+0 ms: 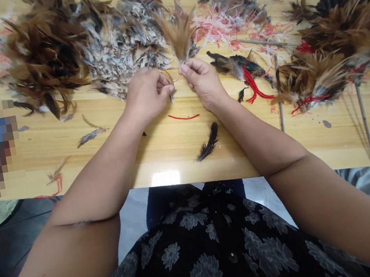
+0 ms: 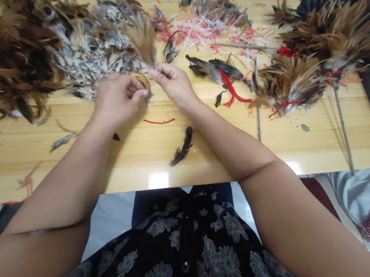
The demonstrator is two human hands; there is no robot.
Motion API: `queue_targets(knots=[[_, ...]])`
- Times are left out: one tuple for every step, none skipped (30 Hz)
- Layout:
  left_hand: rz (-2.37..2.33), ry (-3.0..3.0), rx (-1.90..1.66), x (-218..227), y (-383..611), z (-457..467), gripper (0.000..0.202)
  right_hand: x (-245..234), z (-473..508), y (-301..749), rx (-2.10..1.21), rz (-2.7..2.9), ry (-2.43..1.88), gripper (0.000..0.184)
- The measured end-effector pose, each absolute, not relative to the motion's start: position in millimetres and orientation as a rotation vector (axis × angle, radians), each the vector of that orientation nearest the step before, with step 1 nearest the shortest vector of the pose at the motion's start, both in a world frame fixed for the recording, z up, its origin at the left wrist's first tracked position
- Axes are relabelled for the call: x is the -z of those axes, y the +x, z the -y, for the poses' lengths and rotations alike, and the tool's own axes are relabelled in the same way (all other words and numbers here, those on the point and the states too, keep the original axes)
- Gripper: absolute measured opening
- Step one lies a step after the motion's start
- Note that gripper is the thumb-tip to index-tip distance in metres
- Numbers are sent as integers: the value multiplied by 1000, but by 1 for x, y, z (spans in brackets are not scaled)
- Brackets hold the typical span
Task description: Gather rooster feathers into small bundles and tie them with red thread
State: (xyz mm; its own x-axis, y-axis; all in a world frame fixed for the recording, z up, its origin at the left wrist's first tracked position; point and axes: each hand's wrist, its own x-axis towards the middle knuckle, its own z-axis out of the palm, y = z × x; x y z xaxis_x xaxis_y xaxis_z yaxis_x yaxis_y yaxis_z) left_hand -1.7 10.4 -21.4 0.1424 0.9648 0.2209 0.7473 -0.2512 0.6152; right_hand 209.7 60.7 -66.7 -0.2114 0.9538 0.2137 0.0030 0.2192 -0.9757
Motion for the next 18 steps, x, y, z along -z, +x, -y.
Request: queue_targets(knots=[[-1666, 2091, -792, 23, 0, -9, 16, 67, -61, 210, -1167, 1473, -960, 68], [-1686, 2102, -761, 25, 2, -9, 13, 68, -61, 210, -1157, 1472, -965, 69], [-1703, 2105, -739, 27, 2, -10, 10, 68, -61, 210, -1149, 1473, -973, 71], [-1717, 2107, -718, 29, 2, -11, 9, 67, -60, 210, -1143, 1474, -985, 72], [-1731, 2107, -697, 29, 2, -12, 9, 67, -59, 210, -1141, 1475, -998, 73], [-1745, 2105, -674, 27, 1, -12, 10, 66, -58, 210, -1140, 1476, -1010, 73], [-1758, 2101, -655, 25, 0, -11, 11, 65, -57, 209, -1141, 1476, -1019, 73], [-1761, 2095, -643, 21, -1, -10, 11, 64, -56, 209, -1142, 1478, -1024, 73], [-1755, 2083, -646, 16, -2, -7, 11, 64, -55, 208, -1144, 1480, -1030, 73], [-1744, 2059, -673, 11, -2, -4, 10, 63, -54, 208, -1146, 1482, -1036, 72], [-1728, 2020, -713, 6, -2, -2, 11, 63, -53, 207, -1150, 1485, -1043, 71], [-1709, 1966, -759, 2, -2, 1, 15, 62, -53, 207, -1153, 1487, -1050, 70], [-1687, 1902, -801, -1, -2, 3, 19, 62, -52, 206, -1157, 1489, -1057, 69], [-1664, 1834, -835, -2, -2, 3, 24, 61, -52, 206, -1161, 1491, -1062, 69], [-1640, 1768, -863, -2, -2, 3, 27, 61, -52, 205, -1162, 1492, -1066, 69], [-1610, 1708, -887, 0, -2, 1, 31, 60, -51, 205, -1162, 1493, -1069, 69], [-1575, 1656, -914, 4, -2, -2, 35, 60, -51, 205, -1161, 1491, -1069, 69], [-1539, 1613, -946, 8, -2, -6, 41, 59, -50, 204, -1160, 1488, -1067, 69]])
